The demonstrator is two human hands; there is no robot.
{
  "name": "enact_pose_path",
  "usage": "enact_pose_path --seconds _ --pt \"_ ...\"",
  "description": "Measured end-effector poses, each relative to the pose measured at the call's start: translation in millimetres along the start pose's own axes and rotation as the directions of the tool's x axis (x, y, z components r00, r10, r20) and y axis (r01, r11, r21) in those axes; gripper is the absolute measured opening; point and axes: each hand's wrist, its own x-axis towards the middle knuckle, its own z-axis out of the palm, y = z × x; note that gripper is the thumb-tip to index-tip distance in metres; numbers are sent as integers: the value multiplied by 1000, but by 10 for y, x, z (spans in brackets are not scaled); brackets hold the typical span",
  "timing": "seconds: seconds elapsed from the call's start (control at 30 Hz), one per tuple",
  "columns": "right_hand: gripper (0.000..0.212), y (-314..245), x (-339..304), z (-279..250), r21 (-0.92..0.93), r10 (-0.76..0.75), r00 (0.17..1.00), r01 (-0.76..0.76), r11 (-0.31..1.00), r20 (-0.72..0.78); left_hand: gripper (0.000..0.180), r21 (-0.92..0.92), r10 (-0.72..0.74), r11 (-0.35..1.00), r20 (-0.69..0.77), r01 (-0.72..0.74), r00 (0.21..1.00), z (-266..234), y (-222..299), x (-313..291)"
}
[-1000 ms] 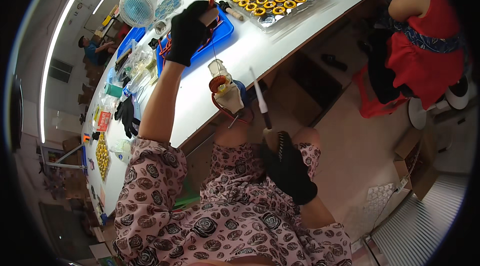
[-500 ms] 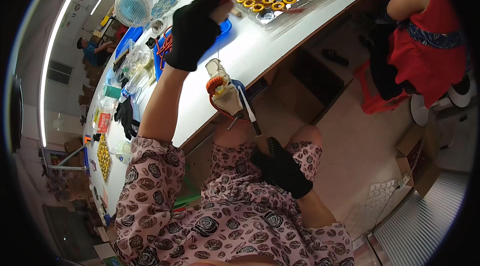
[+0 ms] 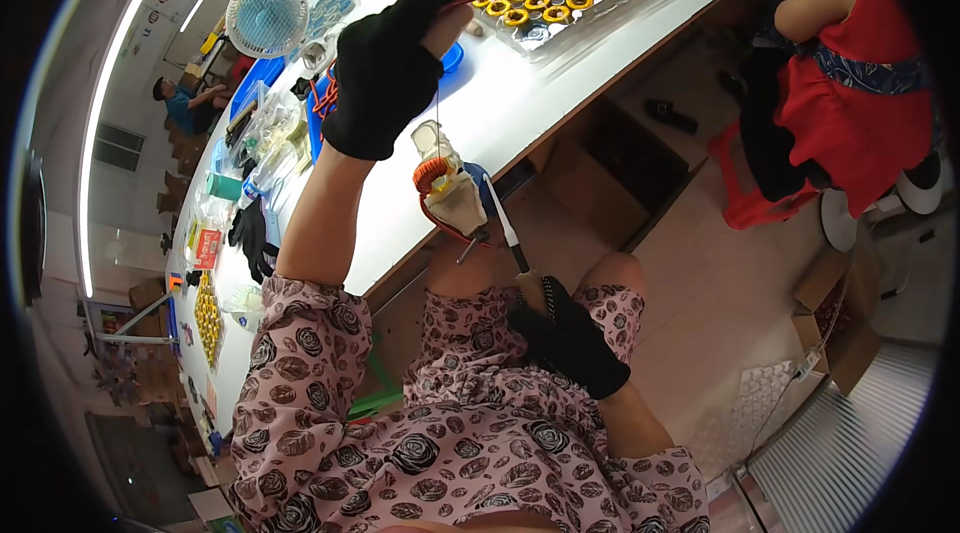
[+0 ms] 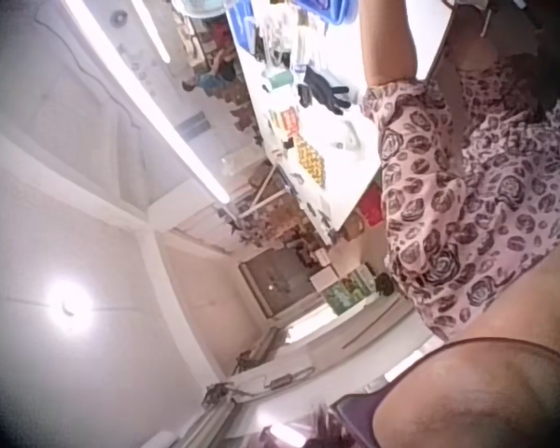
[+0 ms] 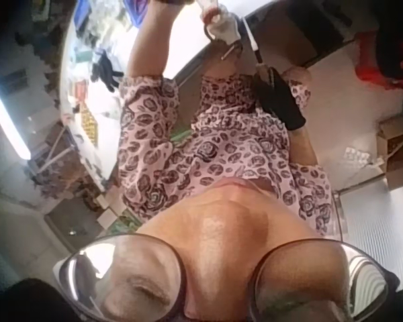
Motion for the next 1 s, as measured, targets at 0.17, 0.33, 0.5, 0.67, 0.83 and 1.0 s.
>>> enact_pose_path --seconds 0.17,0.33,0.5,0.67,0.83,1.0 --pt "20 39 -4 1 -61 -69 998 69 996 11 19 -14 -161 987 -61 161 985 -21 -172 -115" --pt "29 -209 38 34 237 266 958 -286 929 111 15 -506 -763 397 282 766 582 17 -607 -615" --pt "28 -237 230 213 375 106 983 -154 914 147 16 -551 -765 108 486 828 423 215 -747 -1107" --pt "15 -434 468 342 608 29 974 -163 777 224 15 -508 -779 51 519 860 353 180 -653 -1149" --pt "16 -405 299 303 649 26 961 -205 733 275 17 -478 -771 32 548 878 326 89 -694 -1242" --pt "19 -412 120 360 630 66 977 -182 755 203 24 -401 -756 157 539 902 371 -15 -527 -1318"
